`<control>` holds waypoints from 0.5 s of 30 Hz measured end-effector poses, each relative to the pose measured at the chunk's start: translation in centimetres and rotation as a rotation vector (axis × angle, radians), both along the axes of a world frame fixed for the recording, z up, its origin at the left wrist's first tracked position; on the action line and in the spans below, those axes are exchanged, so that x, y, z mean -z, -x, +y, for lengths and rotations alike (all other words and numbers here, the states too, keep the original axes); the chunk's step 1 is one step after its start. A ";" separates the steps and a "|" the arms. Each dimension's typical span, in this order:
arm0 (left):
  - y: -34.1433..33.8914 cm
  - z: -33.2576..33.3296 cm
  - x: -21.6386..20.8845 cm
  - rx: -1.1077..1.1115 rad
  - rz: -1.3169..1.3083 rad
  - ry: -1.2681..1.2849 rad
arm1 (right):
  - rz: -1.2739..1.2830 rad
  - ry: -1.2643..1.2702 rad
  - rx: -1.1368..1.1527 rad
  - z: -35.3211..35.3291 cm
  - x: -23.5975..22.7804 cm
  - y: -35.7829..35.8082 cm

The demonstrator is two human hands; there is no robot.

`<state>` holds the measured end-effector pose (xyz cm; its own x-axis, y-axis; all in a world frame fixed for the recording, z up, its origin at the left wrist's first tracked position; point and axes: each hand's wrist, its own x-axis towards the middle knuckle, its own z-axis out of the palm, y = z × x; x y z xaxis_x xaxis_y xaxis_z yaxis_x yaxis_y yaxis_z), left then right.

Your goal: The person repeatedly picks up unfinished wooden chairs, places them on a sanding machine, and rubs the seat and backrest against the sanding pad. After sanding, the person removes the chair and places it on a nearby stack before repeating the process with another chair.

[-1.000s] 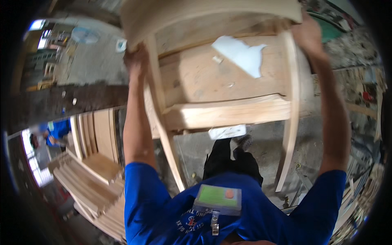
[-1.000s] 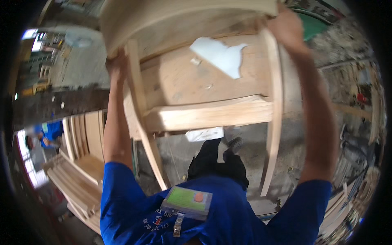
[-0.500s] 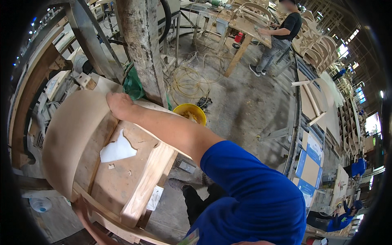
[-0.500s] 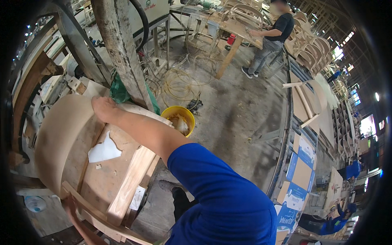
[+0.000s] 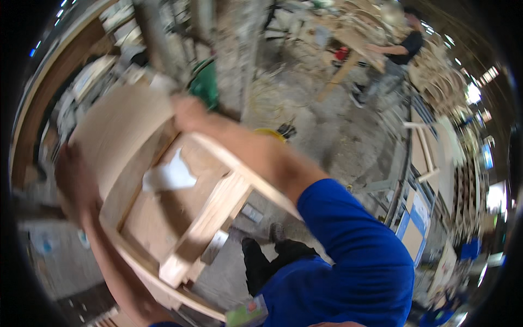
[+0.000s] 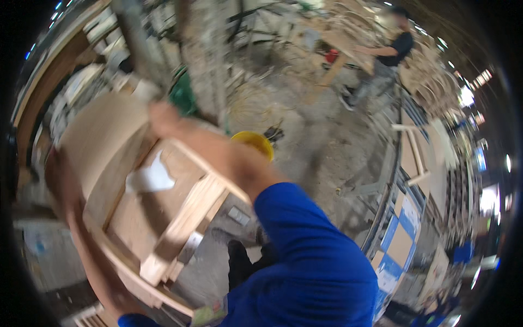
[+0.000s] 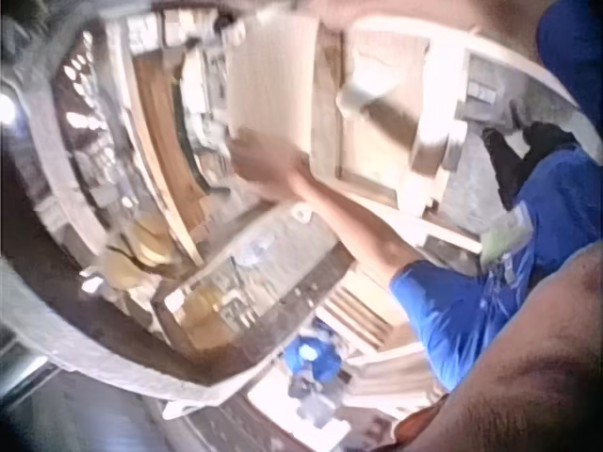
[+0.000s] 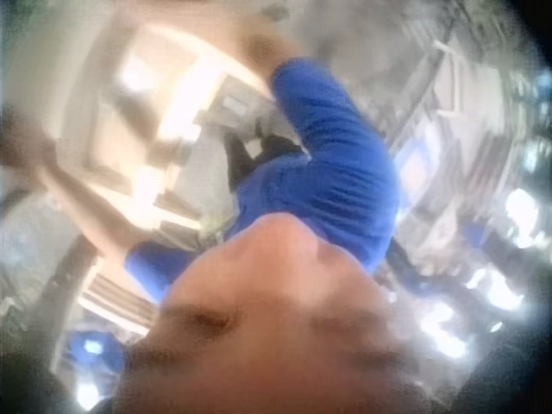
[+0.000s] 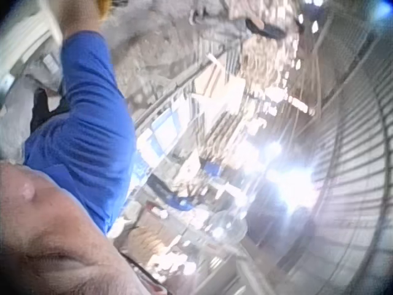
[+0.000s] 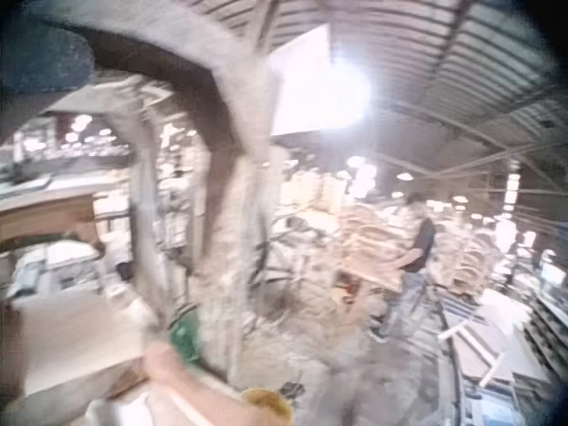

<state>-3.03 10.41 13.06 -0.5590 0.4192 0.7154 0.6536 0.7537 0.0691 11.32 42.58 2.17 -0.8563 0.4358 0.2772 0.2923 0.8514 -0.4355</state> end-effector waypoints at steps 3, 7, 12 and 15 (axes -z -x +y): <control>-6.3 6.8 -3.1 -0.057 -0.304 -0.089 | -0.211 -0.261 -0.171 6.2 2.1 -5.8; -2.6 0.8 -1.0 -0.015 0.094 -0.100 | 0.340 0.451 -0.194 4.1 -3.9 -7.4; -2.7 0.6 0.0 -0.063 0.022 -0.106 | 0.964 0.707 -0.088 1.3 -12.0 -4.9; -2.9 2.0 0.6 -0.087 0.117 -0.076 | 1.030 0.119 0.129 -0.3 -6.7 0.8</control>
<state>-0.09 12.39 12.48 -0.5023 0.3150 0.8053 0.5927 0.8035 0.0554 10.54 42.23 8.84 -0.1752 0.5791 0.7962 -0.1824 0.7756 -0.6043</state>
